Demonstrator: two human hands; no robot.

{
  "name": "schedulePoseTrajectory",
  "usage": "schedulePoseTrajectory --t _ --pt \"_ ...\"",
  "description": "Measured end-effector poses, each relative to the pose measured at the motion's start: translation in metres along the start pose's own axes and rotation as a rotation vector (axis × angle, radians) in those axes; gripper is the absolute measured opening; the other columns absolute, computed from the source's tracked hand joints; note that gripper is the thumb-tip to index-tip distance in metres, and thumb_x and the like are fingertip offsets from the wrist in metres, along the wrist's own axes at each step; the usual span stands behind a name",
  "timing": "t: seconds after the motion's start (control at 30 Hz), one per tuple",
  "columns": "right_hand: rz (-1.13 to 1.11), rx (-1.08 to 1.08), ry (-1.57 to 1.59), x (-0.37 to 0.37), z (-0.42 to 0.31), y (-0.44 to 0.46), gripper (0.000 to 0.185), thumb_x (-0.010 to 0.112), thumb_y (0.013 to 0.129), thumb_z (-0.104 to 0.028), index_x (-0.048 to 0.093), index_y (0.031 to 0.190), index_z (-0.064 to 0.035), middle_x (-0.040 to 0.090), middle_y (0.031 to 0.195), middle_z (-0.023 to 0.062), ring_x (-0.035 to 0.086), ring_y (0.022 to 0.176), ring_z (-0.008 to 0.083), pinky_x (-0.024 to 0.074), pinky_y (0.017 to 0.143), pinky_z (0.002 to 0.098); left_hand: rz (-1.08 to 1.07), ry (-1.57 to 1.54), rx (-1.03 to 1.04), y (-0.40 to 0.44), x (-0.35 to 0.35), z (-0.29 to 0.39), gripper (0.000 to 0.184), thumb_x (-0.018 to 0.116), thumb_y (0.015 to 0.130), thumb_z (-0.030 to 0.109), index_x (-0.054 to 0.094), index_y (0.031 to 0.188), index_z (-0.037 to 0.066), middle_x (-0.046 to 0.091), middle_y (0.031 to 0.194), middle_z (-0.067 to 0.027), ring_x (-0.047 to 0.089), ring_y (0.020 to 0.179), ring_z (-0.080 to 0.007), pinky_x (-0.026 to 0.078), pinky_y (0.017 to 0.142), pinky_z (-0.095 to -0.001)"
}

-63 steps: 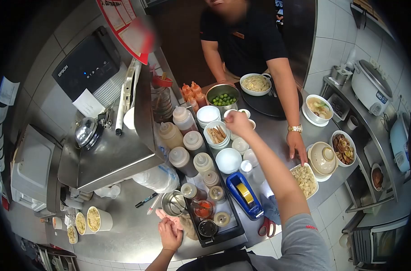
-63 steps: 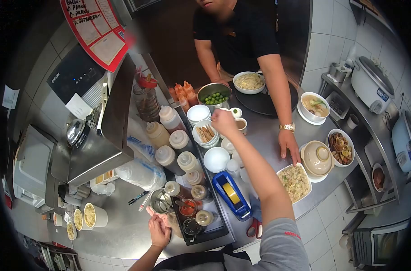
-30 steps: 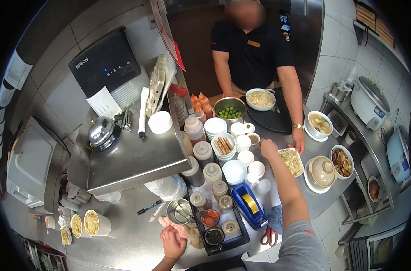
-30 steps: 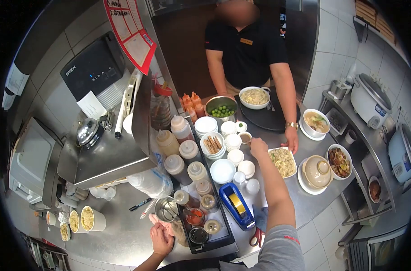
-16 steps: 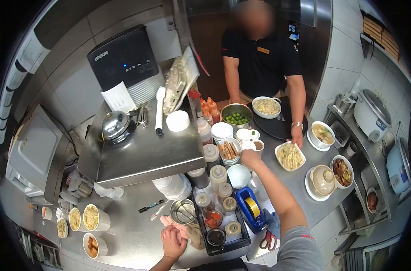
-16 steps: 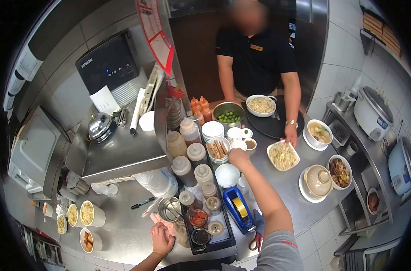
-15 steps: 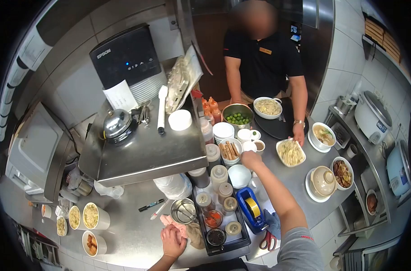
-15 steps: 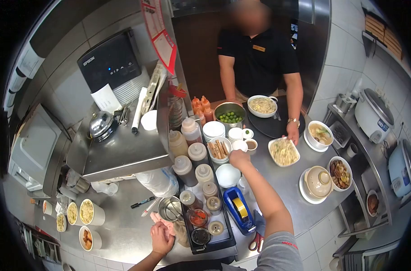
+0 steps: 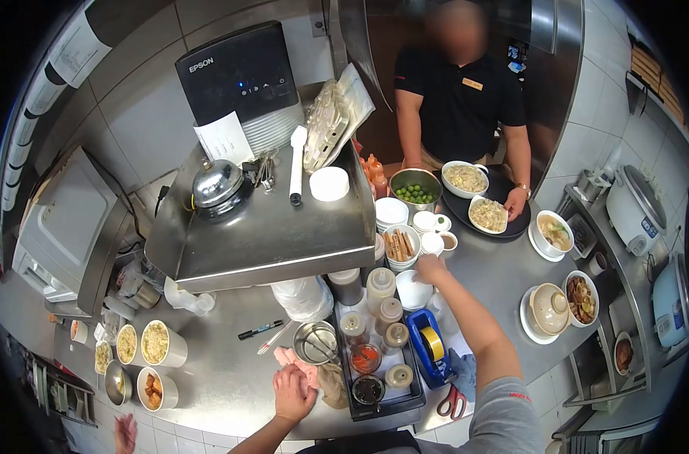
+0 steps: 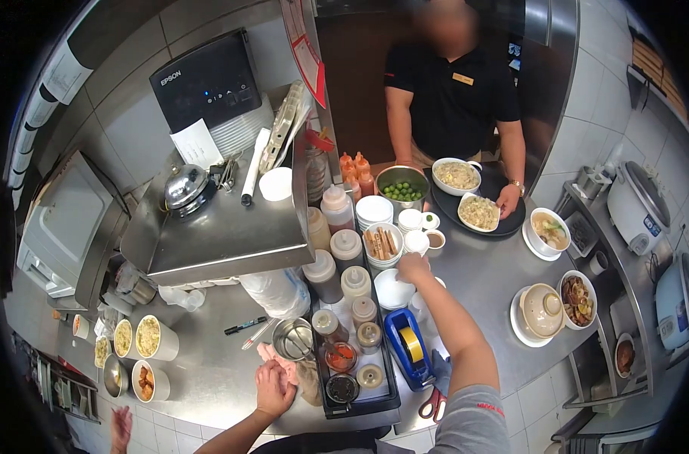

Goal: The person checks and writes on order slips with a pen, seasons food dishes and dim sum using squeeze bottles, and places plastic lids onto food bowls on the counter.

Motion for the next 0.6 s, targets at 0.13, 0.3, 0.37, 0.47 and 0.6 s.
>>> schedulePoseTrajectory --t 0.13,0.3,0.37,0.47,0.6 --pt "0.149 -0.071 0.106 -0.012 -0.004 -0.011 0.025 0.07 0.072 -0.031 0.07 0.092 -0.0163 0.06 0.103 0.0104 0.053 0.106 0.0263 0.0417 0.089 0.0464 -0.009 -0.011 -0.01 0.001 0.0 0.0 0.037 0.06 0.068 0.023 0.049 0.099 0.005 0.045 0.112 -0.0144 0.041 0.114 -0.0325 0.024 0.099 -0.0546" --pt "0.339 -0.214 0.233 -0.044 -0.016 -0.051 0.019 0.068 0.074 -0.021 0.068 0.089 -0.0095 0.062 0.097 0.0118 0.06 0.091 0.0299 0.049 0.077 0.0396 -0.008 0.013 -0.016 -0.004 0.009 -0.008 0.037 0.06 0.069 0.023 0.049 0.099 0.005 0.045 0.113 -0.0148 0.04 0.115 -0.0322 0.023 0.1 -0.0544" --pt "0.381 -0.284 0.218 -0.056 -0.02 -0.061 0.018 0.067 0.075 -0.02 0.068 0.088 -0.0084 0.062 0.095 0.0117 0.061 0.089 0.0294 0.0496 0.076 0.0395 -0.009 -0.003 -0.008 -0.001 0.004 -0.004 0.037 0.06 0.069 0.023 0.048 0.099 0.005 0.044 0.113 -0.015 0.04 0.115 -0.0323 0.023 0.1 -0.0544" --pt "0.548 -0.424 0.27 -0.078 -0.008 -0.075 0.018 0.066 0.076 -0.021 0.068 0.087 -0.0065 0.063 0.091 0.0121 0.062 0.083 0.0291 0.0504 0.071 0.0403 -0.014 -0.002 -0.009 -0.001 0.002 -0.002 0.038 0.06 0.069 0.023 0.048 0.1 0.004 0.044 0.113 -0.0152 0.04 0.114 -0.0326 0.022 0.1 -0.0543" --pt "0.591 -0.316 0.593 -0.13 0.029 -0.08 0.018 0.064 0.078 -0.018 0.066 0.082 0.0 0.063 0.077 0.019 0.062 0.069 0.0317 0.0484 0.064 0.0386 -0.023 0.013 -0.017 0.0 0.002 0.0 0.039 0.06 0.069 0.023 0.048 0.1 0.004 0.044 0.113 -0.015 0.039 0.115 -0.0328 0.022 0.1 -0.0543"
Point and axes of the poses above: each hand's wrist, its own y-axis towards the middle knuckle, its own x-axis out of the palm, z = x × y, the point moved 8 cm from there along y, towards the middle knuckle
